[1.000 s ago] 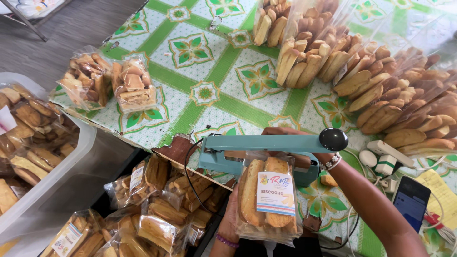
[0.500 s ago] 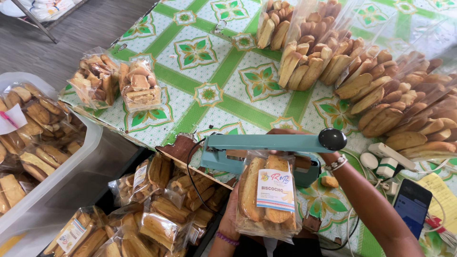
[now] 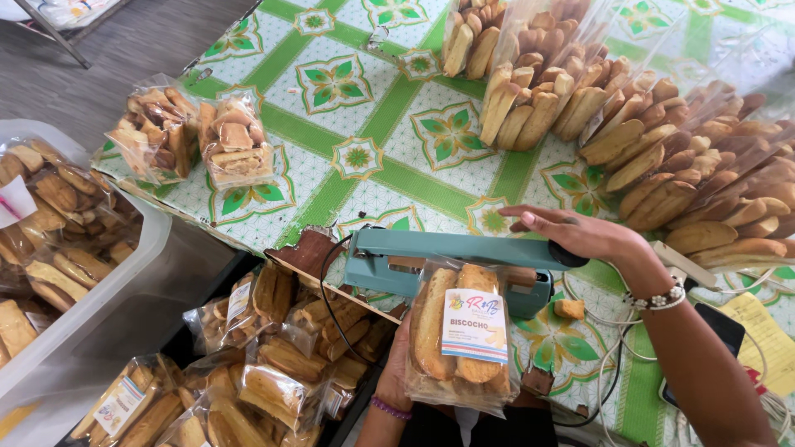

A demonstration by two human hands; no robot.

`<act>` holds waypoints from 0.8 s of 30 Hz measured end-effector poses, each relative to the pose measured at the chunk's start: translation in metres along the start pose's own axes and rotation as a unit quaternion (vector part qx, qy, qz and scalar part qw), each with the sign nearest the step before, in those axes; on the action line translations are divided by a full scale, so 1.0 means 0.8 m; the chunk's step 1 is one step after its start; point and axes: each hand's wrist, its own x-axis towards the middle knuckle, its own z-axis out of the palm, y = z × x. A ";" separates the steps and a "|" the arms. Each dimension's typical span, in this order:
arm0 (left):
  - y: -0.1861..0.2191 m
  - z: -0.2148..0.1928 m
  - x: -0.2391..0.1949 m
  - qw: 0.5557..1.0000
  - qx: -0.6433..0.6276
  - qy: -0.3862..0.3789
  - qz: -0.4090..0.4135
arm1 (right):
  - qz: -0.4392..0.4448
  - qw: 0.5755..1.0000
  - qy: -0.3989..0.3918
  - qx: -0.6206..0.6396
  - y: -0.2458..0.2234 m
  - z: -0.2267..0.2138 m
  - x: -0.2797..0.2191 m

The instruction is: The person packages biscuits into clear plastic bags and seals them using a handheld heat sealer. They repeatedly pick up biscuits, place them in bags, and use the sealer to close the packaging before placing the finished product into a bin.

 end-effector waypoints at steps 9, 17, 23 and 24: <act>0.003 -0.011 0.006 1.000 0.020 -0.009 -0.011 | -0.036 0.997 -0.056 0.040 0.038 0.013 0.022; 0.002 -0.047 0.024 0.999 0.031 0.031 0.008 | -0.069 0.992 -0.080 0.071 0.043 0.010 0.028; 0.003 -0.056 0.026 0.999 0.031 0.021 0.011 | -0.069 0.992 -0.074 0.072 0.040 0.010 0.024; 0.003 -0.055 0.026 0.999 0.031 0.013 0.014 | -0.064 0.991 -0.080 0.083 0.039 0.010 0.023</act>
